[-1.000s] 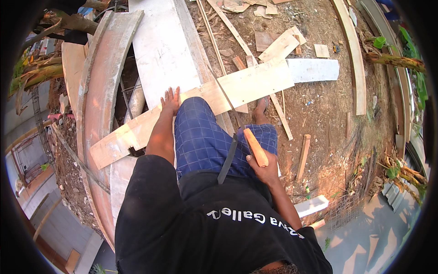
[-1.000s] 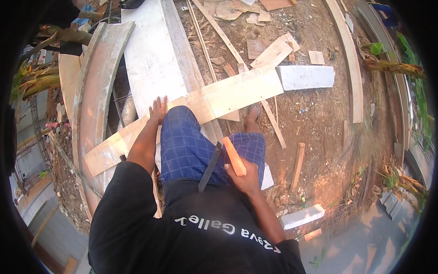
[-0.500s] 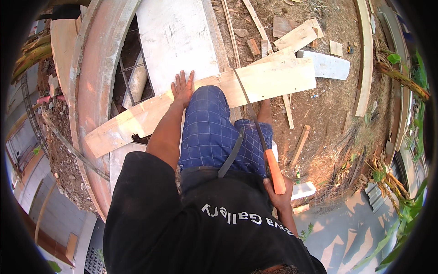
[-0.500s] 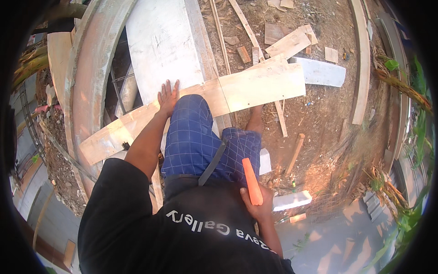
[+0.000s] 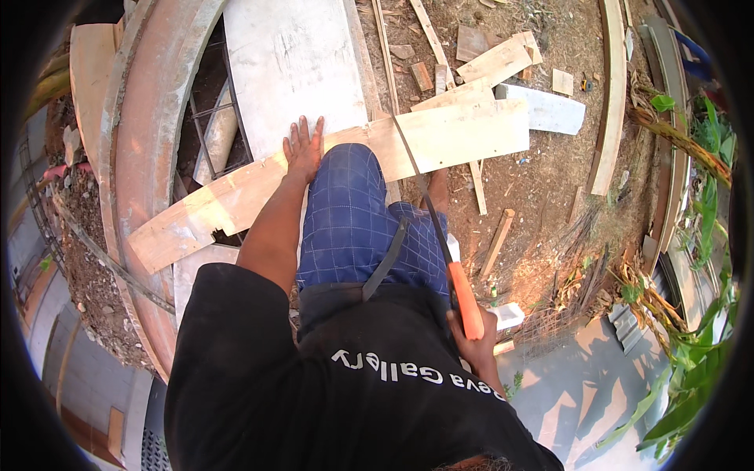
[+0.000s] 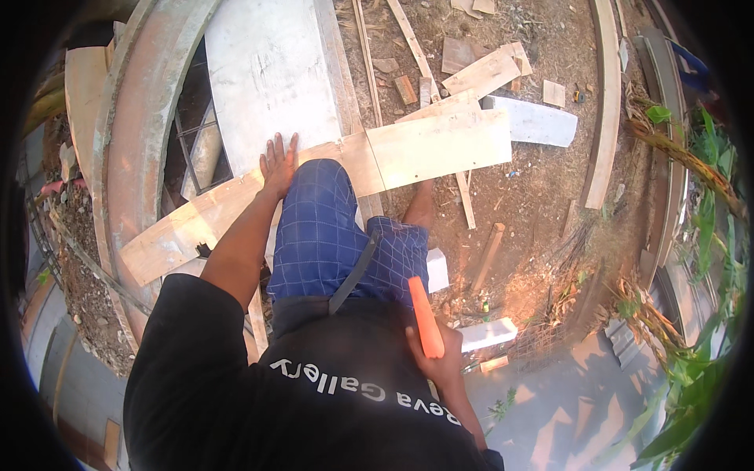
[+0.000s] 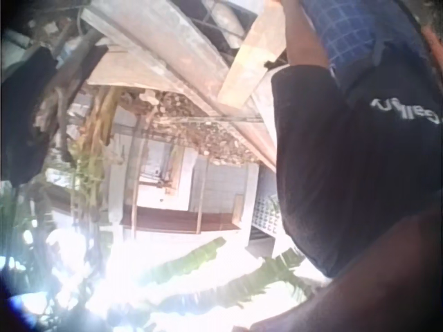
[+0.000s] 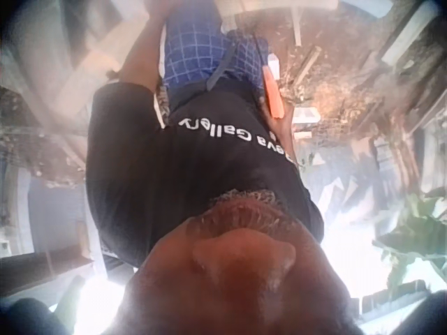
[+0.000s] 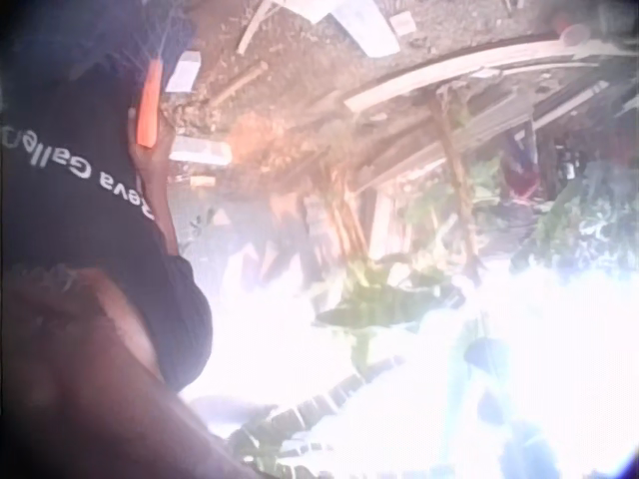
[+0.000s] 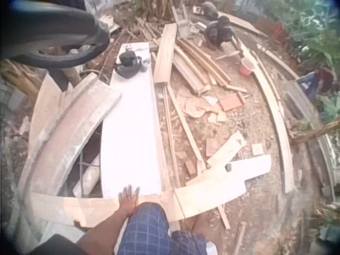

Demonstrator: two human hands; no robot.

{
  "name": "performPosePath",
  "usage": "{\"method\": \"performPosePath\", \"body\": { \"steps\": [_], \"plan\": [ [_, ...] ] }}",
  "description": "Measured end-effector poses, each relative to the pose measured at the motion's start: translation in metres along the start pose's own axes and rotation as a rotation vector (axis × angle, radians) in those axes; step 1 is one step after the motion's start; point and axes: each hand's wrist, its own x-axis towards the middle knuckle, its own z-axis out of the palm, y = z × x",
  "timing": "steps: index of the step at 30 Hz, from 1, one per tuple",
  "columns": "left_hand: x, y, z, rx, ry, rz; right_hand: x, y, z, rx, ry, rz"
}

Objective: The person walks through a cluttered outdoor area, picks up a long wooden plank, and uses a hand saw to cut it while kneeling on the ground. The person positions the plank, saws through it, and then stands up with the cut piece.

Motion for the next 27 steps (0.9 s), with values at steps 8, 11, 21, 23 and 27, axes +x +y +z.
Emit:
{"method": "performPosePath", "body": {
  "steps": [8,11,21,23,27],
  "plan": [
    [0.003,0.003,-0.002,0.012,0.007,0.032,0.165,0.018,0.095,-0.008,0.073,-0.179],
    [-0.006,0.001,-0.006,-0.011,0.022,0.03,0.143,0.024,0.08,0.015,0.039,-0.067],
    [0.002,-0.006,0.002,0.032,0.025,0.013,0.129,-0.005,0.059,-0.002,-0.052,0.076],
    [0.013,-0.007,0.015,0.02,0.085,0.093,0.2,-0.002,0.096,0.016,0.145,-0.146],
    [0.01,-0.008,0.014,-0.01,0.055,0.034,0.151,-0.005,0.061,0.014,0.027,-0.025]
  ]
}}
